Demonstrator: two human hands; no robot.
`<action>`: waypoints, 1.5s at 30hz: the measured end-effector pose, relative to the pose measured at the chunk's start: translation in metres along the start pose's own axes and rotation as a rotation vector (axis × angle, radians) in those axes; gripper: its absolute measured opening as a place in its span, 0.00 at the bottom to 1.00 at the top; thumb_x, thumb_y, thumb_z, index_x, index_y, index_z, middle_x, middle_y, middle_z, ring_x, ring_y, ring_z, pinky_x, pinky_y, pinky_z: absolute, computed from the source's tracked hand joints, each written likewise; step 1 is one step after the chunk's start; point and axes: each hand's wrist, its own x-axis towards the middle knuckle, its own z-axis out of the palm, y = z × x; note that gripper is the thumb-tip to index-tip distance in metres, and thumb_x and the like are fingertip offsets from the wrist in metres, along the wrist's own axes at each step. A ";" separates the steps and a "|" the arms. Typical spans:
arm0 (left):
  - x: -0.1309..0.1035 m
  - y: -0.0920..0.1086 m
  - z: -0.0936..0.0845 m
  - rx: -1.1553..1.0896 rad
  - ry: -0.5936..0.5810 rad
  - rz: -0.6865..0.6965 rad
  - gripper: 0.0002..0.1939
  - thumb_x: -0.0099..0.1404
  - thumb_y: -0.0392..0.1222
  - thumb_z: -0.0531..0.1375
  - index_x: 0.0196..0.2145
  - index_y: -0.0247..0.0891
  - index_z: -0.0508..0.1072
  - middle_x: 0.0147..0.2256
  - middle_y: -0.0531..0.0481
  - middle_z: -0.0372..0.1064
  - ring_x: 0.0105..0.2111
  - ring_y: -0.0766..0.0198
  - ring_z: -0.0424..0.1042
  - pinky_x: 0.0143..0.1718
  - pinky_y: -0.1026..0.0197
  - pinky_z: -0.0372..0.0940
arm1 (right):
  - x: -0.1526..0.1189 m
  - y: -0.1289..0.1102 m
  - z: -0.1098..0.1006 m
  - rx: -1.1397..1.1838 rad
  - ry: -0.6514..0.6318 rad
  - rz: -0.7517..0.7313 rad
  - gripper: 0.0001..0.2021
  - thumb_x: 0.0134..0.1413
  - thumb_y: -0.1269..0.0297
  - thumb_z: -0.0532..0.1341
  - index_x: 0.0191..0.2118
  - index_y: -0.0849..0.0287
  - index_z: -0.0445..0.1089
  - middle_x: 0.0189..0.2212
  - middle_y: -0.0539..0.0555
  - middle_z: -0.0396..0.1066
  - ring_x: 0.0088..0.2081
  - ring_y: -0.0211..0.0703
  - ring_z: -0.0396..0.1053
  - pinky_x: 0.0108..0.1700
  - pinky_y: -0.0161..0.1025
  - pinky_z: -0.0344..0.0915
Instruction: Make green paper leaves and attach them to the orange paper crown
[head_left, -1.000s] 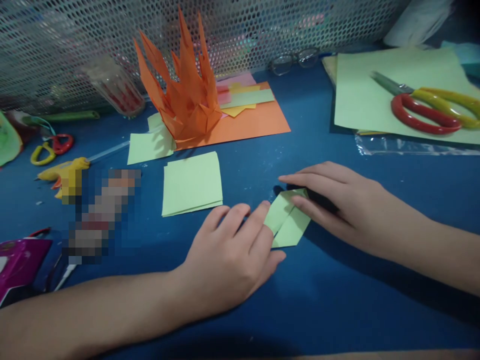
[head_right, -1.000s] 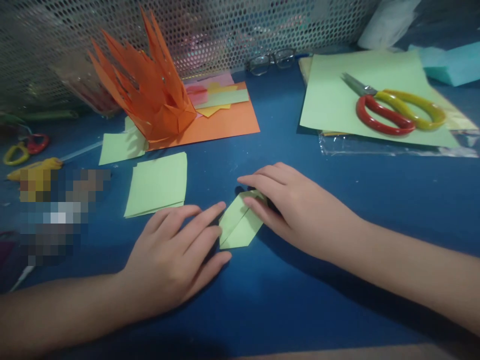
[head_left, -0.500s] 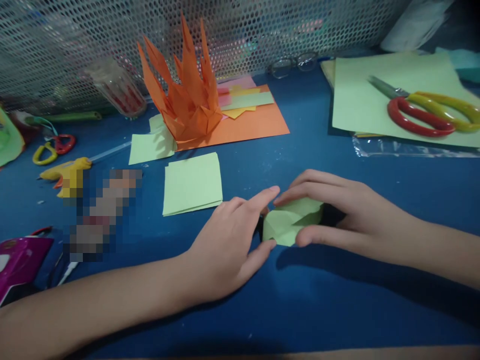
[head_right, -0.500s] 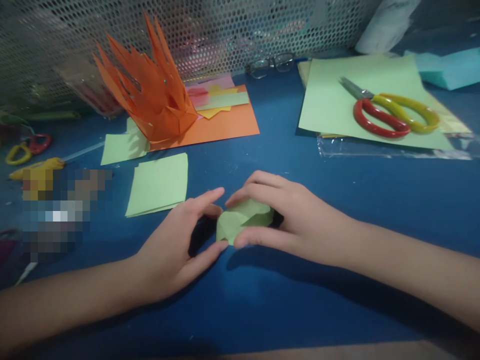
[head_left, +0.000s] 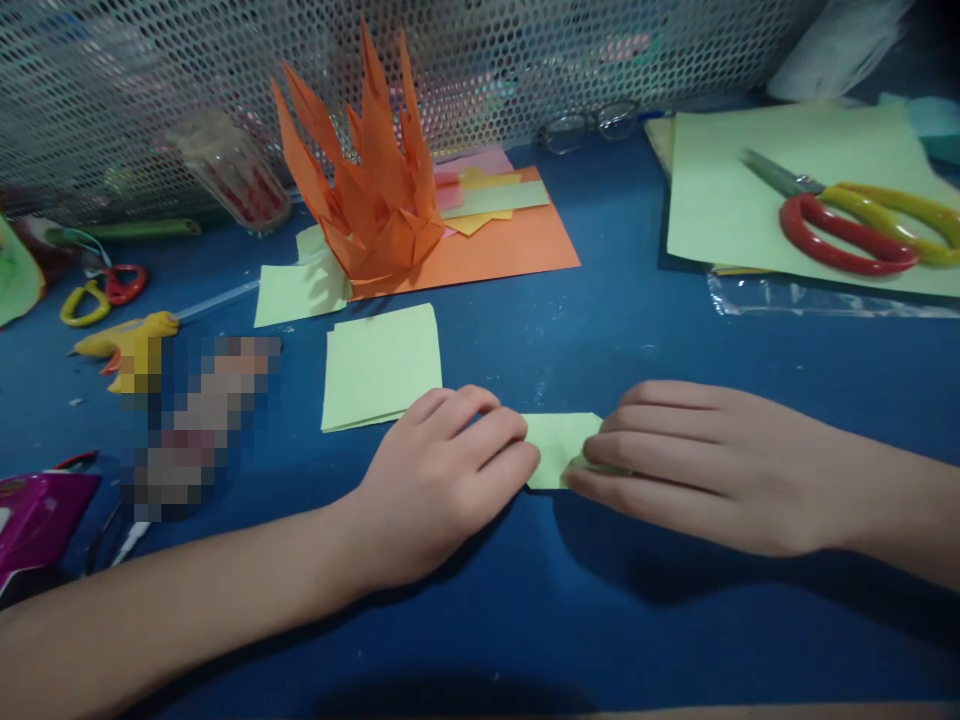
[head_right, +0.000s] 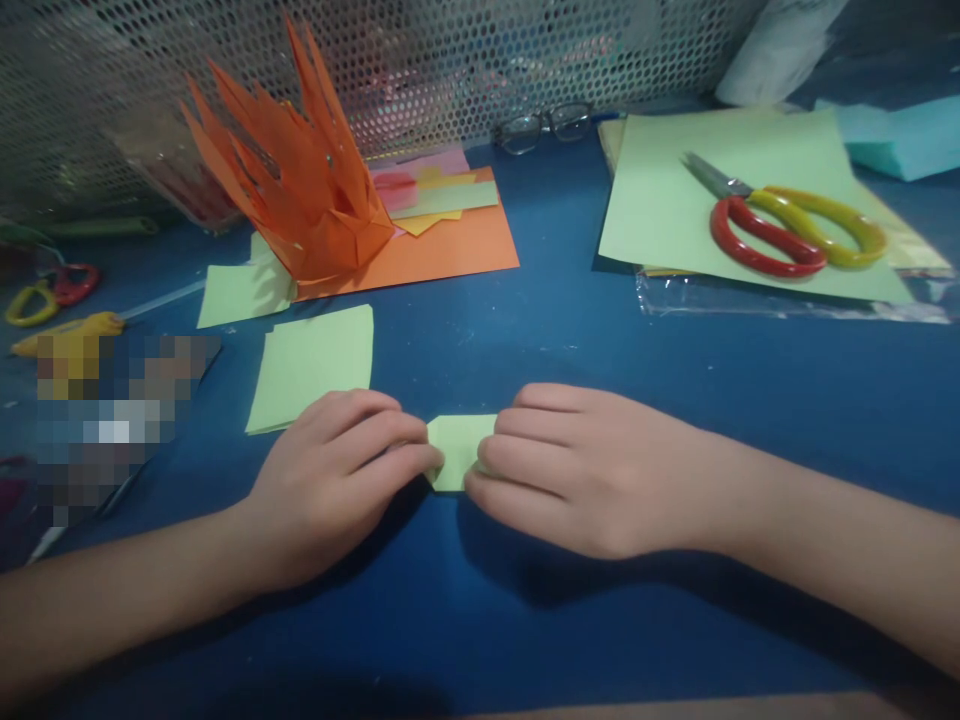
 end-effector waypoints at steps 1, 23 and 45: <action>0.000 0.001 -0.001 -0.011 -0.047 -0.024 0.14 0.71 0.29 0.52 0.35 0.35 0.76 0.37 0.49 0.77 0.38 0.57 0.71 0.36 0.56 0.66 | 0.000 0.001 0.001 0.018 -0.019 0.005 0.16 0.68 0.75 0.47 0.43 0.62 0.73 0.31 0.54 0.75 0.32 0.42 0.68 0.39 0.42 0.64; -0.001 0.014 -0.002 0.139 0.001 0.267 0.06 0.66 0.33 0.62 0.31 0.29 0.79 0.28 0.45 0.78 0.29 0.56 0.77 0.27 0.56 0.68 | 0.001 0.005 -0.008 0.133 -0.101 0.081 0.15 0.68 0.69 0.53 0.30 0.59 0.72 0.24 0.50 0.68 0.28 0.41 0.60 0.34 0.40 0.59; -0.001 0.006 0.008 -0.003 -0.070 0.124 0.10 0.71 0.33 0.55 0.33 0.33 0.74 0.29 0.47 0.74 0.30 0.60 0.71 0.33 0.60 0.67 | 0.003 -0.017 -0.004 0.399 -0.150 0.434 0.11 0.61 0.74 0.53 0.33 0.59 0.71 0.26 0.51 0.67 0.28 0.38 0.65 0.29 0.35 0.62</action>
